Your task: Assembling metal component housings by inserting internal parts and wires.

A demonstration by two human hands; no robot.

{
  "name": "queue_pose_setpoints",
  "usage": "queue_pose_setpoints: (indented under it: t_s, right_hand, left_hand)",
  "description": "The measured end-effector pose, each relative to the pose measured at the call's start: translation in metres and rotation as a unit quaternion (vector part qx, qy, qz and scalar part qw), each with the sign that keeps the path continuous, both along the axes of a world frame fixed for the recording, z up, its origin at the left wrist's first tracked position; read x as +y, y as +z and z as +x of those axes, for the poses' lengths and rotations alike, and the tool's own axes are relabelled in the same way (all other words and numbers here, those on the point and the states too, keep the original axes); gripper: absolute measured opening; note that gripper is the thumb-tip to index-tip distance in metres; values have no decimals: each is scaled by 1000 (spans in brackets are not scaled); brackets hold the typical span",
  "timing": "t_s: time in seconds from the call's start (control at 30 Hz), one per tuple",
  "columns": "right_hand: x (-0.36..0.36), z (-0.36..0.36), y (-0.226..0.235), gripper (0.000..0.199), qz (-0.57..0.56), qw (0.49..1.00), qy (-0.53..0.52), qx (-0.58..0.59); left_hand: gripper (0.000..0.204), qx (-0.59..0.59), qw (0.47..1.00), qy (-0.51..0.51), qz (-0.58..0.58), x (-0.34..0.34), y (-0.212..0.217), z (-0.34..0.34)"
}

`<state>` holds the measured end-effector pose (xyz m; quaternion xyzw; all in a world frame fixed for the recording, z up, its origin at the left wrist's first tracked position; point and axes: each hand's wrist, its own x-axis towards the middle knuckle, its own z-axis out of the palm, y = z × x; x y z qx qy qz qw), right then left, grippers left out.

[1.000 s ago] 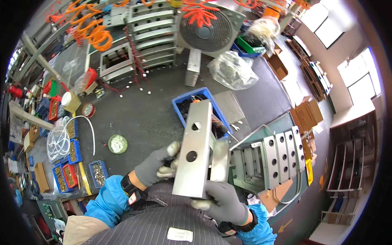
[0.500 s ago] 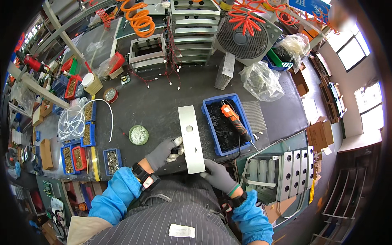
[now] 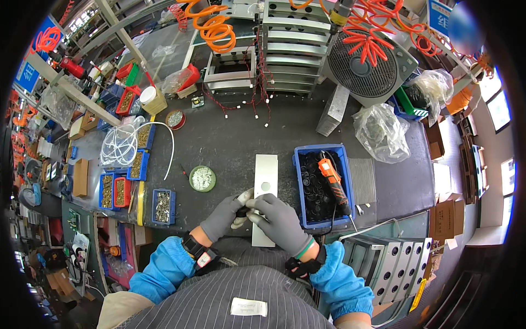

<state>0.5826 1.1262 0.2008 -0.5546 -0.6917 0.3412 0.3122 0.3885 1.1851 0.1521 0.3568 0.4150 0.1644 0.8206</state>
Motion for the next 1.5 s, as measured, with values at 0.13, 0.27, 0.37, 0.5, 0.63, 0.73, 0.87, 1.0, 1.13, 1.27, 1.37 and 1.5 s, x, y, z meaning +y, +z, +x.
queue_pose_setpoints:
  t_s: [0.13,0.27,0.37,0.5,0.63,0.73,0.87,1.0,1.13,1.27,1.37,1.5]
  right_hand:
    - [15,3,-20,25,49,997,51,-41]
    - [36,18,-4,16,-49,993,-74,81]
    - [51,25,-14,23,-18,997,-74,-22]
    - [52,12,-12,29,-32,991,-97,-87]
    - [50,8,-13,32,-16,984,-112,-137]
    - [49,7,-15,32,-32,984,-119,-128]
    - [53,10,-11,29,-21,983,-97,-153]
    - [69,13,-6,29,-86,982,-84,-144]
    - [73,16,0,27,-138,982,-44,-123]
    - [61,17,-19,24,-71,990,-74,-101]
    - [56,10,-24,23,-71,987,-135,-56]
    - [61,21,-21,16,-81,989,-109,-49]
  left_hand:
    - [59,-4,1000,19,-21,4,-1,0]
    - [55,6,1000,0,-15,13,-4,-3]
    - [44,-3,1000,-12,-13,22,-9,-1]
    - [36,-8,999,-35,-18,31,-16,0]
    - [32,-21,998,-48,-33,36,-20,-3]
    - [29,-30,998,-50,-30,38,-19,-2]
    - [28,-38,997,-59,-32,42,-17,-1]
    - [28,-30,995,-84,-33,46,-20,-1]
    - [31,-8,994,-111,-13,50,-23,-6]
    - [30,-4,995,-100,-7,51,-17,-2]
    - [28,3,993,-120,-11,52,-18,0]
    - [31,6,993,-117,11,51,-28,2]
